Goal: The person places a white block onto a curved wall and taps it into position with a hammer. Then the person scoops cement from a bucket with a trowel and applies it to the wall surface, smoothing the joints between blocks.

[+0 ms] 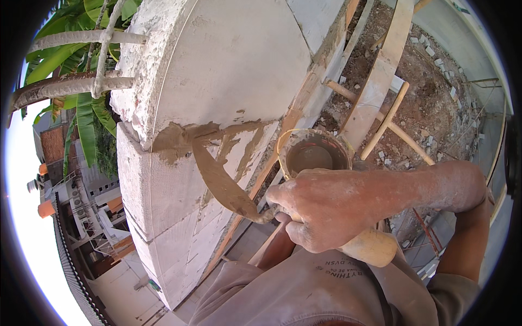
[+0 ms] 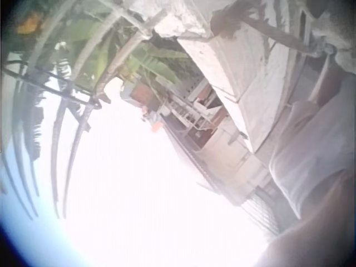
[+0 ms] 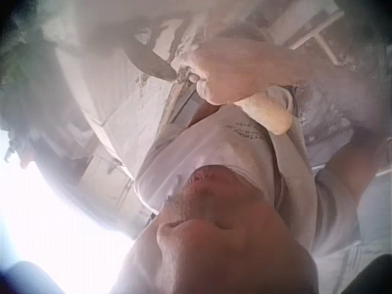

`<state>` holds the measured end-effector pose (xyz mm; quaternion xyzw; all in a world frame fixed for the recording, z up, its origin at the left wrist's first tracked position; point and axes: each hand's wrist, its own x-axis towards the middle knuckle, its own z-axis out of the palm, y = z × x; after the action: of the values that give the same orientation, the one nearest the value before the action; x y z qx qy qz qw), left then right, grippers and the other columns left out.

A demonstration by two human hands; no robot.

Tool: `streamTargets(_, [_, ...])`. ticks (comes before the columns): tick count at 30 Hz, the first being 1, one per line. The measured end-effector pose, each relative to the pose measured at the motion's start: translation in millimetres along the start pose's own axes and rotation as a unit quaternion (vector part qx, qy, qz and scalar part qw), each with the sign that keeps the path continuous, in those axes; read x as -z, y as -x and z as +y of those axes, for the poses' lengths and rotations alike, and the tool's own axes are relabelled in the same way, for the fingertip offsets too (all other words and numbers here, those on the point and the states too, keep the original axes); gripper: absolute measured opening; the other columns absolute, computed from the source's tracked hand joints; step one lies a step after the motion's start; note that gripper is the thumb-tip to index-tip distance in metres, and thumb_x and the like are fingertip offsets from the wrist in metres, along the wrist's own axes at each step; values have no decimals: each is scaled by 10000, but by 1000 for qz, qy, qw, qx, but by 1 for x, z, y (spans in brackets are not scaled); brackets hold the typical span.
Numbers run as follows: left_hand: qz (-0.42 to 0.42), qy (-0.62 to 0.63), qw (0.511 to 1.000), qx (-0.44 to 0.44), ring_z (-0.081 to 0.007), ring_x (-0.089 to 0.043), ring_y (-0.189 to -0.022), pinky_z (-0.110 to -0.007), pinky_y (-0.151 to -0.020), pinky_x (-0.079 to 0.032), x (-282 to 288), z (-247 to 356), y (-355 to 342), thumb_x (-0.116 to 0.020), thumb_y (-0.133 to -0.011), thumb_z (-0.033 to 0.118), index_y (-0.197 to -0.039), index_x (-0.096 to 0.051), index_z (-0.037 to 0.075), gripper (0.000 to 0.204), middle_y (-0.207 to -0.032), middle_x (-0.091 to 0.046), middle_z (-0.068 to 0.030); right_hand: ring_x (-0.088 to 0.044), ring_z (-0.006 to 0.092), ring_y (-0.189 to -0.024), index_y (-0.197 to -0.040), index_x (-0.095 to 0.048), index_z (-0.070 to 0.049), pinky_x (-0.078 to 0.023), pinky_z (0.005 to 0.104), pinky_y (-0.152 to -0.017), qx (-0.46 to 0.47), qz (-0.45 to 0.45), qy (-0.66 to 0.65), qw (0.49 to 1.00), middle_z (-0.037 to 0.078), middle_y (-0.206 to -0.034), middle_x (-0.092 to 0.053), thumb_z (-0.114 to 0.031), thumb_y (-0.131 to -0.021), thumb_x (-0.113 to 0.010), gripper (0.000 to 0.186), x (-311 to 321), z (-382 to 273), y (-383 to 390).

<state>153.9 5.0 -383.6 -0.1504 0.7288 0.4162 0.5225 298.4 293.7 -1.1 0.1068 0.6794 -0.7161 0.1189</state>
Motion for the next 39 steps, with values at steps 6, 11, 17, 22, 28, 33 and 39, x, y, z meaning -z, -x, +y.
streamTargets(6, [-30, -109, 994, -5, -193, -616, -663, -300, -470, -486, -15, 12, -33, -560, -731, -62, -1056, -549, -13, 329, -849, -622, -105, -638, 379, -815, -1106, -524, 12, -499, 451, -737, 38, 169, 20, 985, 204, -875, -639, -95, -812, -580, 318, -63, 135, 38])
streamTargets(11, [-5, -179, 983, -36, -192, -616, -668, -299, -471, -485, -27, 31, -28, -559, -727, -65, -1062, -548, -14, 340, -850, -621, -102, -641, 363, -910, -1131, -549, -34, -491, 449, -785, -225, 293, 202, 907, 210, -929, -657, -67, -739, -569, 394, -128, 286, 20])
streamTargets(17, [-5, -347, 915, -206, -189, -582, -697, -307, -641, -479, -55, 32, -18, -609, -685, -14, -992, -589, -34, 309, -815, -599, -74, -685, 303, -783, -904, -671, -29, -514, 454, -662, -201, 421, 400, 789, 149, -800, -683, -153, -722, -625, 224, -142, 433, -14])
streamTargets(22, [-73, -374, 871, -310, -182, -502, -662, -346, -646, -435, -65, 35, -3, -590, -648, -12, -860, -577, -47, 215, -727, -521, -40, -688, 281, -697, -911, -684, -61, -536, 406, -593, -342, 304, 258, 850, 153, -796, -687, -211, -776, -612, 214, -143, 483, -52])
streamTargets(28, [-86, -321, 912, -239, -137, -537, -650, -297, -594, -455, -58, 61, -11, -559, -673, -68, -902, -592, -8, 239, -765, -572, -39, -609, 191, -541, -993, -652, -32, -503, 337, -492, -328, 212, -157, 907, 75, -660, -603, -361, -888, -591, 351, -135, 448, -11])
streamTargets(33, [-99, -180, 970, -126, -119, -574, -603, -235, -480, -440, -23, 57, -65, -545, -707, -103, -986, -581, 18, 306, -789, -601, -37, -548, 130, -484, -1004, -626, -38, -447, 282, -426, -200, 240, -299, 902, 26, -610, -536, -357, -943, -566, 330, -165, 437, 4])
streamTargets(39, [-18, -151, 988, -5, -196, -620, -691, -314, -545, -544, 36, 2, -109, -575, -719, -90, -1103, -548, 36, 404, -861, -611, -84, -568, 165, -592, -1010, -550, 44, -470, 309, -543, -46, 343, -339, 875, 70, -710, -554, -255, -921, -528, 313, -137, 353, -62])
